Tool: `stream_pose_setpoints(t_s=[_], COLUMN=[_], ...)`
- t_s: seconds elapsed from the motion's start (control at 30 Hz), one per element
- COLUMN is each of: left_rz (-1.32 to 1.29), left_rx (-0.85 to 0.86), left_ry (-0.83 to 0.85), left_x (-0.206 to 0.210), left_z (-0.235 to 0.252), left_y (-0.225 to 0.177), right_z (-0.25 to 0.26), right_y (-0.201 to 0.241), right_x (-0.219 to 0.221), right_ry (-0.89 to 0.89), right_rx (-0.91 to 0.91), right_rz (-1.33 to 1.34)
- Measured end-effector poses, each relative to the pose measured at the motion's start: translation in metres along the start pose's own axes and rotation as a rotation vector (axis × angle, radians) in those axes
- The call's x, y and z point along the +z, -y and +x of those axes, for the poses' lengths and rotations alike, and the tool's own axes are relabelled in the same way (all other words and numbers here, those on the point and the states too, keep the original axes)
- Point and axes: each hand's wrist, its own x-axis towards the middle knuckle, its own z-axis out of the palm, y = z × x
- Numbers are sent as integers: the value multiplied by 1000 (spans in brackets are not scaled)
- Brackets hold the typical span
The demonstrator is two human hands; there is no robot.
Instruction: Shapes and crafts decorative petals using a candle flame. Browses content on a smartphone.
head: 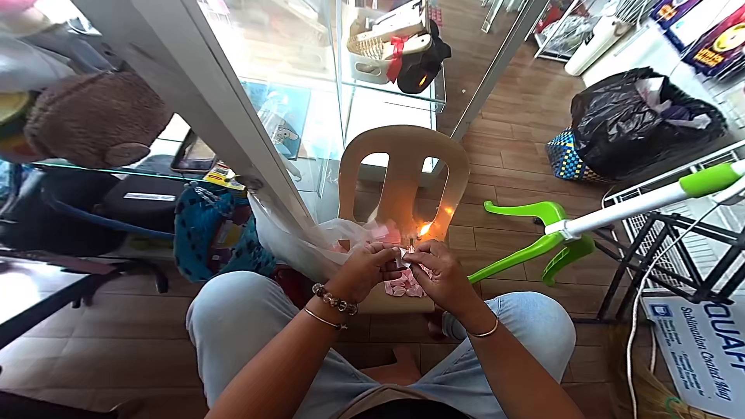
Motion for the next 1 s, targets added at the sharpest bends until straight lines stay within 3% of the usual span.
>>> stream_pose_setpoints(t_s=[0.3,0.6,0.8,1.0], left_rz=[42,-127,-178,-170], left_rx=[77,158,175,205], left_ry=[24,-132,-133,-125], left_x=[-3,6,10,8], left_z=[-2,3,6,5], left_y=[0,7,6,8], right_z=[1,12,25,30], right_y=[2,24,29,30], right_x=[5,10,11,9], right_ry=[-29,-95,-181,-159], right_rx=[-31,595,837,1003], right_rz=[-54,822,1024,1206])
